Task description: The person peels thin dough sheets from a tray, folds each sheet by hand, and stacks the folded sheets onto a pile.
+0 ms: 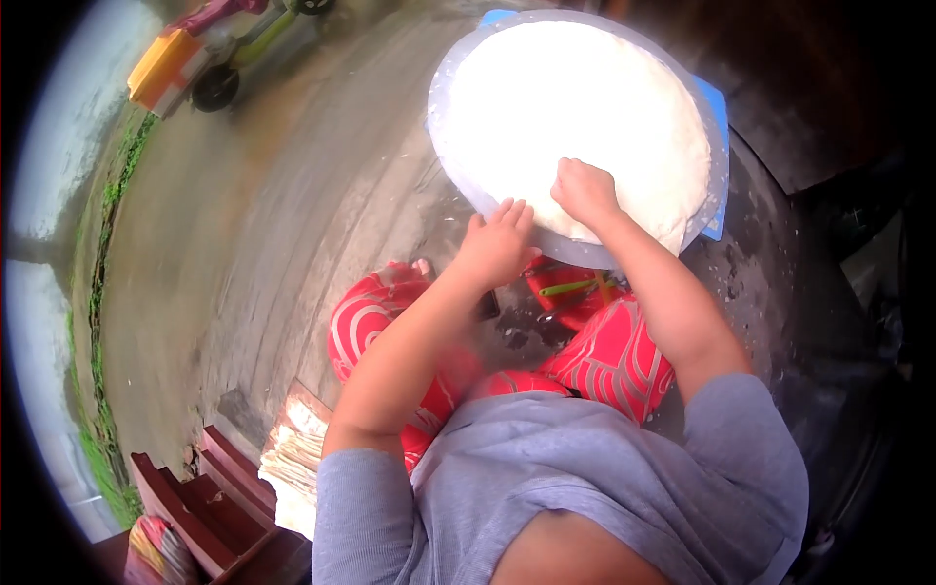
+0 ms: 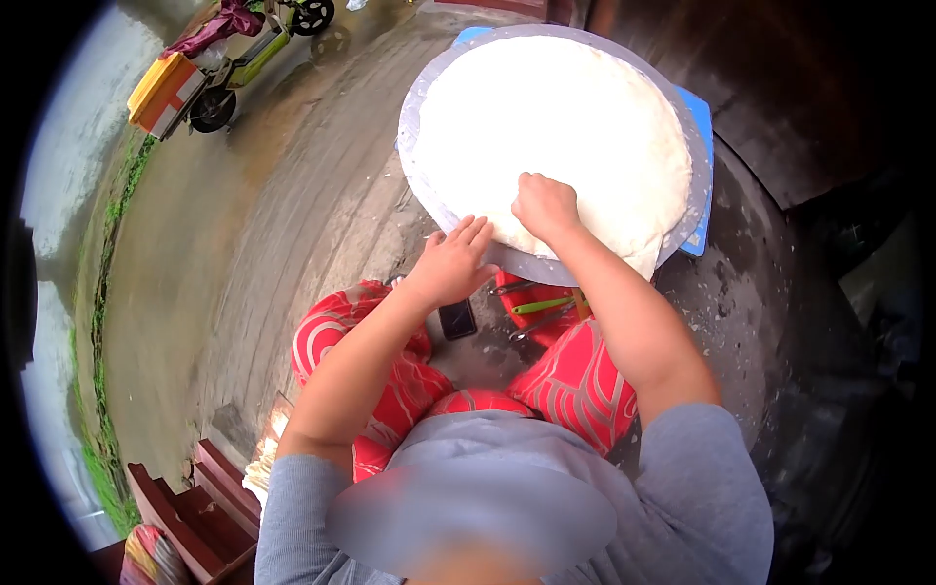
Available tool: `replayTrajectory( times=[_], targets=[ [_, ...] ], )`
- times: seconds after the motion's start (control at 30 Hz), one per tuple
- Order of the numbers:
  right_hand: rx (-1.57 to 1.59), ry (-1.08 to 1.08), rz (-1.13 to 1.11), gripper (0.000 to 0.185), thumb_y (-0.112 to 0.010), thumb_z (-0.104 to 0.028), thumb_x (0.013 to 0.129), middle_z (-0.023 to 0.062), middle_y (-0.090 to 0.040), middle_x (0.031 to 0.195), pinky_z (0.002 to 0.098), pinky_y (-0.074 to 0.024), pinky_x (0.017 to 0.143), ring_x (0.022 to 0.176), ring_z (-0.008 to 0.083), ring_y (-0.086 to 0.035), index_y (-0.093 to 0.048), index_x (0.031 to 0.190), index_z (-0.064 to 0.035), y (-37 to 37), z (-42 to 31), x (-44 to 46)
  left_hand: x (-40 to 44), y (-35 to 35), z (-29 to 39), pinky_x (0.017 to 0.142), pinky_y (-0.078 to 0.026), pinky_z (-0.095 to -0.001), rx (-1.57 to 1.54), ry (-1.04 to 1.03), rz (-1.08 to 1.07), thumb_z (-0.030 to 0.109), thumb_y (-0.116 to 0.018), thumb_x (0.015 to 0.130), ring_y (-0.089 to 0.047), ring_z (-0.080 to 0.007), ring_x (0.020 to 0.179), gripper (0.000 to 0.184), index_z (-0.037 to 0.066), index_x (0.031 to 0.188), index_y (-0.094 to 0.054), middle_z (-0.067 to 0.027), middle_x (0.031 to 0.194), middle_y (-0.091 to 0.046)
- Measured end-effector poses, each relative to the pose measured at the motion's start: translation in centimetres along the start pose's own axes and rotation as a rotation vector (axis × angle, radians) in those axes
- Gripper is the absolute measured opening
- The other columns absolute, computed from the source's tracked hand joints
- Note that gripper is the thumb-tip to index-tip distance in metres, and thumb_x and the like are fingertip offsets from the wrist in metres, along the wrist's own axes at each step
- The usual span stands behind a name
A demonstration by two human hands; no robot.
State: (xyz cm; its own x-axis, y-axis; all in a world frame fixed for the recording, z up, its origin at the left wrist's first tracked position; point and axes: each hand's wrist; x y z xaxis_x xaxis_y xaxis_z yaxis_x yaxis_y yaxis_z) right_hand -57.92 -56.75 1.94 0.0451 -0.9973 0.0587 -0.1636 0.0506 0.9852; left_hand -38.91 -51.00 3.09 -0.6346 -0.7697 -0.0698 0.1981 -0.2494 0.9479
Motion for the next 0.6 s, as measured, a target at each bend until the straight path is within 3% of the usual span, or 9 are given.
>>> replayTrajectory(
  times=[0.13,0.2,0.33,0.43,0.57,0.6],
  targets=[
    [0.042,-0.205,-0.078,0.017,-0.060,-0.021,0.078,0.0106,-0.066,0.080,0.0388,-0.0498,0.068,0.079,0.0271,-0.065,-0.061,0.081,-0.0047,1.1,0.8,1.4,1.0,-1.2,0.7,0.104,-0.026,-0.0576,0.064,0.034,-0.065,0.041,-0.056,0.087,-0.024,-0.0272,0.138,0.069,0.005,0.140,-0.030,-0.0100,0.149,-0.027],
    [0.295,-0.034,-0.184,0.024,-0.061,-0.029,0.081,0.0103,-0.066,0.079,0.0389,-0.0496,0.069,0.079,0.0272,-0.065,-0.061,0.083,-0.0048,2.3,0.2,0.3,1.2,-1.5,0.8,0.104,-0.024,-0.0593,0.091,0.021,-0.049,0.043,-0.056,0.086,-0.022,-0.0266,0.139,0.071,0.006,0.141,-0.029,-0.0093,0.150,-0.024],
    [0.151,0.196,-0.205,0.027,-0.062,-0.034,0.083,0.0090,-0.065,0.078,0.0386,-0.0487,0.069,0.079,0.0265,-0.064,-0.062,0.085,-0.0074,1.2,-0.7,0.0,1.1,-2.0,1.0,0.104,-0.024,-0.0613,0.206,0.108,-0.162,0.044,-0.059,0.083,-0.020,-0.0273,0.140,0.079,0.008,0.144,-0.024,-0.0078,0.151,-0.022],
    [0.308,-0.045,-0.115,0.019,-0.062,-0.031,0.083,0.0076,-0.064,0.076,0.0382,-0.0471,0.067,0.074,0.0262,-0.062,-0.063,0.087,-0.0121,2.2,1.9,2.7,1.0,-2.3,0.7,0.103,-0.025,-0.0600,0.251,0.088,-0.151,0.042,-0.061,0.082,-0.019,-0.0278,0.140,0.081,0.007,0.144,-0.024,-0.0085,0.151,-0.021],
    [0.632,-0.382,0.132,0.018,-0.061,-0.027,0.085,0.0021,-0.059,0.065,0.0315,-0.0420,0.059,0.059,0.0163,-0.052,-0.064,0.083,-0.0096,0.5,10.5,7.2,0.9,-2.7,0.6,0.102,-0.028,-0.0581,0.245,0.074,-0.104,0.040,-0.063,0.080,-0.023,-0.0288,0.138,0.082,0.006,0.143,-0.024,-0.0105,0.151,-0.022],
    [0.522,-0.461,0.137,0.018,-0.062,-0.028,0.085,0.0022,-0.061,0.067,0.0315,-0.0433,0.060,0.061,0.0169,-0.055,-0.065,0.083,-0.0102,-0.2,12.0,8.2,0.8,-2.8,0.6,0.102,-0.029,-0.0576,0.290,0.060,-0.080,0.039,-0.064,0.079,-0.024,-0.0291,0.138,0.083,0.005,0.143,-0.024,-0.0110,0.150,-0.022]
  ],
)
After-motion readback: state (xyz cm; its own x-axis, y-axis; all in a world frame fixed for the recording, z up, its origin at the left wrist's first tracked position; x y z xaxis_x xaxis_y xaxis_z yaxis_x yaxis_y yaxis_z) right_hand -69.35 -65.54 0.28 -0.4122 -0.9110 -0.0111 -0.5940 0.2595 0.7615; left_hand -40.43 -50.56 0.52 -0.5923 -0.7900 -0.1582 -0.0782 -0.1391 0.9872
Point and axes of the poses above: each hand's wrist, its own x-axis towards the middle knuckle, its own y-axis out of the back of the hand, z = x × y
